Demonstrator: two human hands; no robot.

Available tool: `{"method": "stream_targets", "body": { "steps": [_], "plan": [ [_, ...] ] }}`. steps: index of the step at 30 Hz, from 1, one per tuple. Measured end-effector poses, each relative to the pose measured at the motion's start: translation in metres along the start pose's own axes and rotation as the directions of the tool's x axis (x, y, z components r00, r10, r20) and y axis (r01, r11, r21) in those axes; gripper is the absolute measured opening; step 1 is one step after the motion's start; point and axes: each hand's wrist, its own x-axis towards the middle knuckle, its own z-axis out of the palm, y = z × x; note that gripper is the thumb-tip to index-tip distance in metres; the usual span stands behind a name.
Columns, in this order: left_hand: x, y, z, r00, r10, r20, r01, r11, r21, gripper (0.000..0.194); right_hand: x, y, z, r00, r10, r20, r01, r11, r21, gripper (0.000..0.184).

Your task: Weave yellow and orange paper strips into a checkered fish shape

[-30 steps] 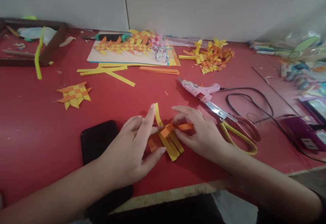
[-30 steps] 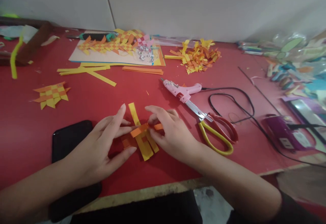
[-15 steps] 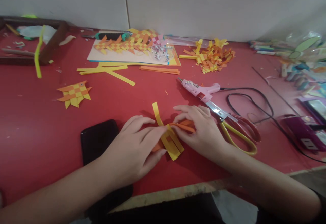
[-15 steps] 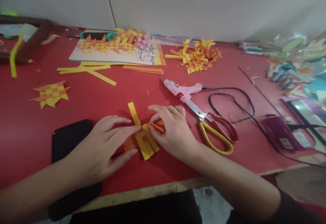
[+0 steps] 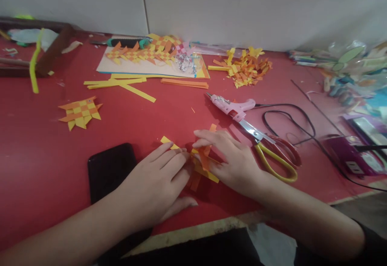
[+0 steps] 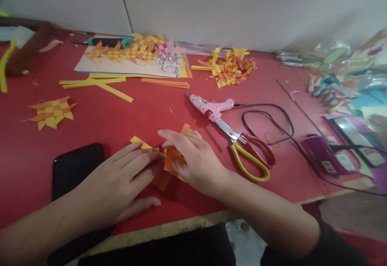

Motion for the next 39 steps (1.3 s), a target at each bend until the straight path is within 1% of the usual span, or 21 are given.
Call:
{"method": "stream_targets", "body": {
  "steps": [3,6,12,14,16,20,23,26,28,31,33,35,39],
  "plan": [
    [-0.0006,0.0000,0.0005,1.000,-0.012,-0.011,0.012,1.000,-0.017,0.046,-0.0023,0.0015,0.0007,1.000,0.020,-0.006,-0.020,1.000,0.022,0.044],
    [-0.0012,0.0001,0.0006,1.000,-0.020,-0.007,0.020,0.999,-0.030,0.044,-0.0016,0.0030,0.0014,0.999,0.038,-0.015,-0.038,0.999,0.010,0.042],
    [-0.0014,0.0012,0.0007,1.000,-0.020,-0.013,0.020,1.000,-0.004,0.051,-0.0007,0.0022,-0.0003,0.998,0.044,-0.042,-0.047,0.996,-0.074,0.018],
    [-0.0008,0.0015,0.0004,1.000,-0.018,-0.011,0.018,1.000,0.000,0.052,-0.0019,0.0018,-0.0008,0.999,0.036,-0.029,-0.038,0.997,-0.073,0.013],
    [-0.0001,0.0015,-0.0001,1.000,-0.016,-0.012,0.016,1.000,-0.004,0.052,-0.0031,0.0019,-0.0005,1.000,0.018,0.002,-0.018,0.999,-0.033,0.015],
    [0.0004,0.0005,-0.0010,1.000,-0.029,0.000,0.029,0.999,-0.035,0.045,-0.0028,0.0029,0.0010,0.997,-0.066,0.034,0.064,0.997,0.047,0.017],
    [-0.0002,-0.0004,-0.0005,0.999,-0.037,0.002,0.037,0.998,-0.055,0.042,-0.0013,0.0038,0.0017,0.991,-0.127,0.040,0.125,0.991,0.052,0.017],
    [-0.0009,-0.0009,0.0006,0.999,-0.035,-0.022,0.033,0.996,-0.081,0.035,-0.0004,0.0050,0.0022,0.985,-0.164,0.049,0.162,0.986,0.040,0.016],
    [-0.0010,-0.0011,0.0004,0.997,-0.055,-0.045,0.050,0.992,-0.116,0.029,-0.0005,0.0058,0.0026,0.982,-0.183,0.048,0.181,0.983,0.035,0.017],
    [-0.0006,-0.0013,-0.0020,0.989,-0.142,-0.038,0.131,0.970,-0.204,0.020,-0.0009,0.0063,0.0027,0.981,-0.187,0.059,0.185,0.982,0.025,0.017],
    [-0.0003,-0.0014,-0.0039,0.983,-0.181,-0.023,0.169,0.955,-0.245,0.019,-0.0010,0.0060,0.0017,0.980,-0.179,0.085,0.179,0.984,0.011,0.015],
    [-0.0003,-0.0016,-0.0048,0.984,-0.179,-0.020,0.168,0.952,-0.256,0.020,-0.0009,0.0056,0.0000,0.978,-0.181,0.108,0.182,0.983,-0.005,0.015],
    [-0.0015,-0.0022,-0.0034,0.985,-0.165,-0.050,0.150,0.964,-0.221,0.022,-0.0005,0.0053,-0.0030,0.973,-0.186,0.139,0.192,0.981,-0.032,0.027]
  ]
}}
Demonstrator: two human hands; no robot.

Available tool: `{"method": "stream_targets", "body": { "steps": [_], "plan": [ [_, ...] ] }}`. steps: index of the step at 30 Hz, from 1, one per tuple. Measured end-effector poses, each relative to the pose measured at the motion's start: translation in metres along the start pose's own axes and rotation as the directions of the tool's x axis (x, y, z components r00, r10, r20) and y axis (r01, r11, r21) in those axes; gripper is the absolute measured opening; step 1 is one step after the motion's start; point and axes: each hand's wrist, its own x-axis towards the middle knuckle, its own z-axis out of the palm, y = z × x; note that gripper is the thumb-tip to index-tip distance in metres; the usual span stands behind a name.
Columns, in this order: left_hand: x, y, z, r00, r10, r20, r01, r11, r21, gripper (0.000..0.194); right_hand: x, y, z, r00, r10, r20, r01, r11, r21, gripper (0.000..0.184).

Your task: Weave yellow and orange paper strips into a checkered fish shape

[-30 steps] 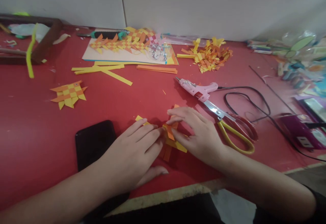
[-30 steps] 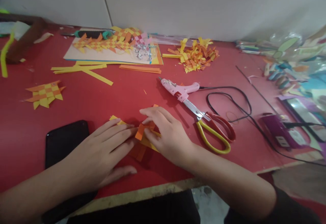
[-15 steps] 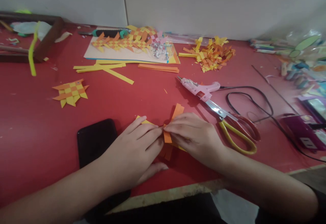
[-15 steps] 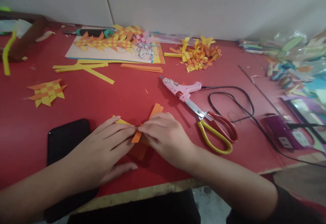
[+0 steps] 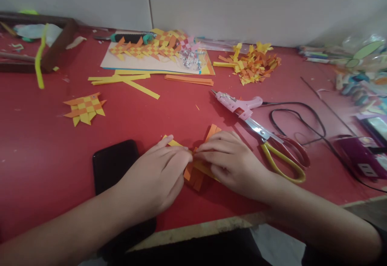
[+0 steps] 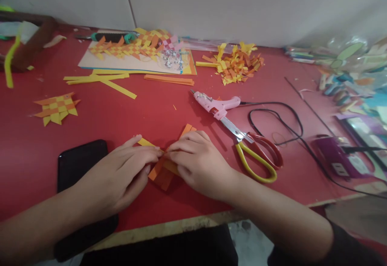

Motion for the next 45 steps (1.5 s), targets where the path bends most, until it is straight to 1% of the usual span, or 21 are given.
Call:
{"method": "stream_targets", "body": {
  "steps": [5,10,13,19,22,25,30,37,42,45],
  "plan": [
    [0.0008,-0.0017,-0.0007,0.996,0.041,-0.076,-0.036,0.997,0.067,0.022,-0.0003,0.0015,0.0005,0.999,-0.028,-0.024,0.027,1.000,-0.012,0.029],
    [0.0017,-0.0037,-0.0025,0.997,0.048,-0.053,-0.046,0.998,0.030,0.024,-0.0007,0.0029,0.0019,0.998,-0.040,-0.040,0.040,0.999,-0.010,0.025],
    [0.0003,-0.0050,-0.0022,0.997,0.048,-0.064,-0.046,0.999,0.024,0.026,-0.0009,0.0028,0.0019,0.999,-0.039,-0.030,0.038,0.999,-0.013,0.026],
    [-0.0012,-0.0049,-0.0026,0.998,0.046,-0.040,-0.046,0.999,-0.006,0.027,-0.0009,0.0025,0.0012,0.998,-0.051,-0.030,0.050,0.999,-0.020,0.027],
    [-0.0017,-0.0052,-0.0012,0.998,0.025,-0.058,-0.026,1.000,-0.013,0.027,-0.0004,0.0027,0.0010,0.998,-0.044,-0.033,0.044,0.999,-0.022,0.026],
    [-0.0021,-0.0067,0.0014,0.997,0.008,-0.072,-0.008,1.000,0.004,0.022,-0.0004,0.0032,0.0014,0.999,-0.038,-0.013,0.038,0.999,-0.025,0.027],
    [-0.0015,-0.0083,0.0029,0.999,-0.004,-0.041,0.004,1.000,-0.003,0.011,-0.0015,0.0040,0.0012,0.999,-0.043,0.024,0.044,0.999,-0.023,0.027],
    [-0.0012,-0.0077,0.0008,1.000,-0.010,-0.021,0.010,1.000,-0.016,0.014,-0.0011,0.0042,-0.0020,0.998,-0.029,0.060,0.030,0.999,-0.013,0.024],
    [-0.0003,-0.0080,-0.0004,1.000,-0.019,0.013,0.019,1.000,-0.025,0.009,0.0001,0.0040,-0.0029,0.997,-0.033,0.070,0.035,0.999,-0.026,0.025],
    [0.0003,-0.0078,-0.0005,1.000,-0.012,0.019,0.013,1.000,-0.026,0.011,0.0004,0.0043,-0.0029,0.996,-0.040,0.074,0.042,0.999,-0.029,0.025]
  ]
}}
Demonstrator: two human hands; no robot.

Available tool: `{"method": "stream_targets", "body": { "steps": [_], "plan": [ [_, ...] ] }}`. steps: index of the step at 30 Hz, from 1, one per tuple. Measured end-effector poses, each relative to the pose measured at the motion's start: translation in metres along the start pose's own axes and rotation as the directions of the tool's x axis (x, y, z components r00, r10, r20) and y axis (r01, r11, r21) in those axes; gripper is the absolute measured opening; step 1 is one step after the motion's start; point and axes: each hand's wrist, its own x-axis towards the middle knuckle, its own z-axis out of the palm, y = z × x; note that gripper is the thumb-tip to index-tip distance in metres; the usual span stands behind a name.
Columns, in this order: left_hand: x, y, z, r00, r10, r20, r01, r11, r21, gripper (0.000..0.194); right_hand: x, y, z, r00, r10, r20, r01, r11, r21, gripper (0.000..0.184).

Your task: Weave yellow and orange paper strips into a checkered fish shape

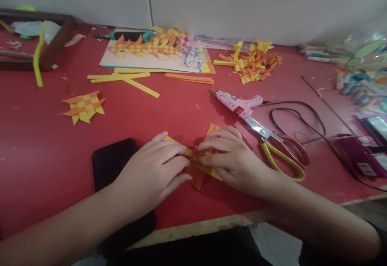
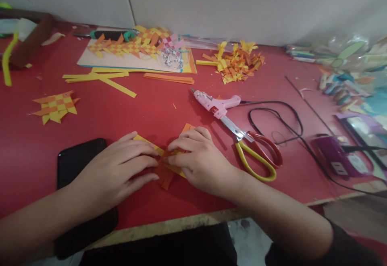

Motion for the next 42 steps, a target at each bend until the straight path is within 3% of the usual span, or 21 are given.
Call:
{"method": "stream_targets", "body": {
  "steps": [6,10,18,24,29,36,42],
  "plan": [
    [0.001,0.001,0.000,1.000,-0.001,-0.023,0.002,1.000,0.020,0.021,-0.001,0.000,-0.001,1.000,-0.003,0.004,0.003,1.000,0.005,0.027],
    [0.002,0.001,0.000,0.999,0.007,-0.038,-0.006,1.000,0.024,0.017,-0.001,0.000,0.000,1.000,0.001,-0.014,0.000,1.000,0.026,0.026],
    [-0.004,0.000,0.003,0.997,-0.075,-0.035,0.076,0.997,0.022,0.034,0.003,-0.005,0.007,0.989,0.124,-0.082,-0.116,0.989,0.097,0.030],
    [-0.004,0.002,0.003,0.995,0.044,-0.091,-0.034,0.993,0.117,0.035,0.005,-0.005,0.010,0.985,0.159,-0.072,-0.150,0.982,0.113,0.023],
    [-0.003,0.002,0.001,0.995,0.042,-0.095,-0.031,0.993,0.114,0.033,0.005,-0.005,0.009,0.988,0.154,0.013,-0.154,0.980,0.127,0.039],
    [-0.002,0.003,0.000,0.992,0.082,-0.100,-0.068,0.988,0.139,0.031,0.005,-0.001,0.014,0.985,0.155,-0.075,-0.147,0.984,0.101,0.015],
    [0.001,0.003,0.000,0.985,0.117,-0.123,-0.100,0.985,0.138,0.031,0.007,0.000,0.013,0.981,0.176,-0.080,-0.168,0.981,0.096,0.015]
  ]
}}
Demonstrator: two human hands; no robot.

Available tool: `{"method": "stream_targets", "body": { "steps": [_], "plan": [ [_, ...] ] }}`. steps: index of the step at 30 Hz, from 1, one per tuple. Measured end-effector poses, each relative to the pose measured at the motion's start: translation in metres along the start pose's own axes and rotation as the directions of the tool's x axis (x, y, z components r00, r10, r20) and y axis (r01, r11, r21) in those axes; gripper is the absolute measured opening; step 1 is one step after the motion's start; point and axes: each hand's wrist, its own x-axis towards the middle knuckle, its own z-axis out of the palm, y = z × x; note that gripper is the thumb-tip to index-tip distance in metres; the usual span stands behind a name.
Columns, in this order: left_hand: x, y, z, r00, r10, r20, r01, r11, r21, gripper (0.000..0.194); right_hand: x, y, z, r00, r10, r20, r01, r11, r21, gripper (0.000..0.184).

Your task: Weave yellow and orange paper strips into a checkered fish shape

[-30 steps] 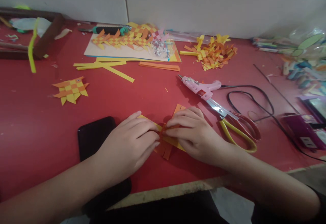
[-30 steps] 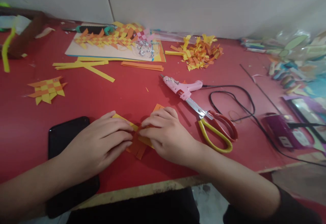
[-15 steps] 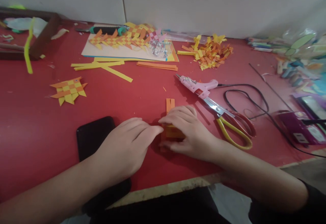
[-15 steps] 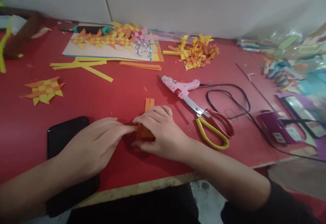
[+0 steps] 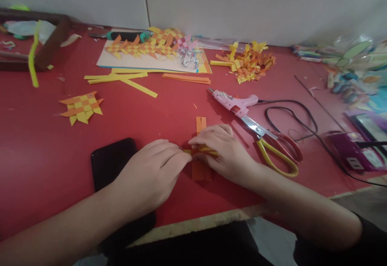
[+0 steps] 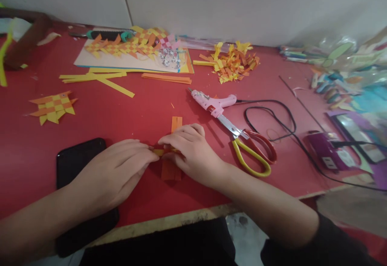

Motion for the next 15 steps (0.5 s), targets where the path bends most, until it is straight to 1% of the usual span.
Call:
{"method": "stream_targets", "body": {
  "steps": [3,6,9,12,15],
  "plan": [
    [0.0012,0.0003,0.0013,1.000,0.009,0.013,-0.009,1.000,0.003,0.029,0.0006,0.0004,-0.0007,1.000,-0.011,-0.006,0.011,1.000,-0.013,0.013],
    [0.0002,0.0009,0.0022,0.998,0.005,0.064,-0.007,1.000,0.027,0.027,0.0012,0.0015,-0.0011,0.999,-0.041,-0.012,0.040,0.999,-0.007,0.013],
    [-0.0019,0.0010,0.0027,0.995,-0.001,0.097,-0.003,0.999,0.046,0.028,0.0019,0.0021,-0.0017,0.997,-0.058,-0.059,0.058,0.998,-0.007,0.011],
    [-0.0029,0.0008,0.0029,0.992,-0.015,0.128,0.008,0.998,0.055,0.030,0.0018,0.0009,-0.0032,0.989,-0.030,-0.144,0.025,0.999,-0.034,0.008],
    [-0.0024,0.0007,0.0034,0.987,-0.034,0.154,0.028,0.999,0.045,0.029,0.0006,-0.0018,-0.0054,0.986,0.029,-0.165,-0.033,0.999,-0.023,0.010]
  ]
}}
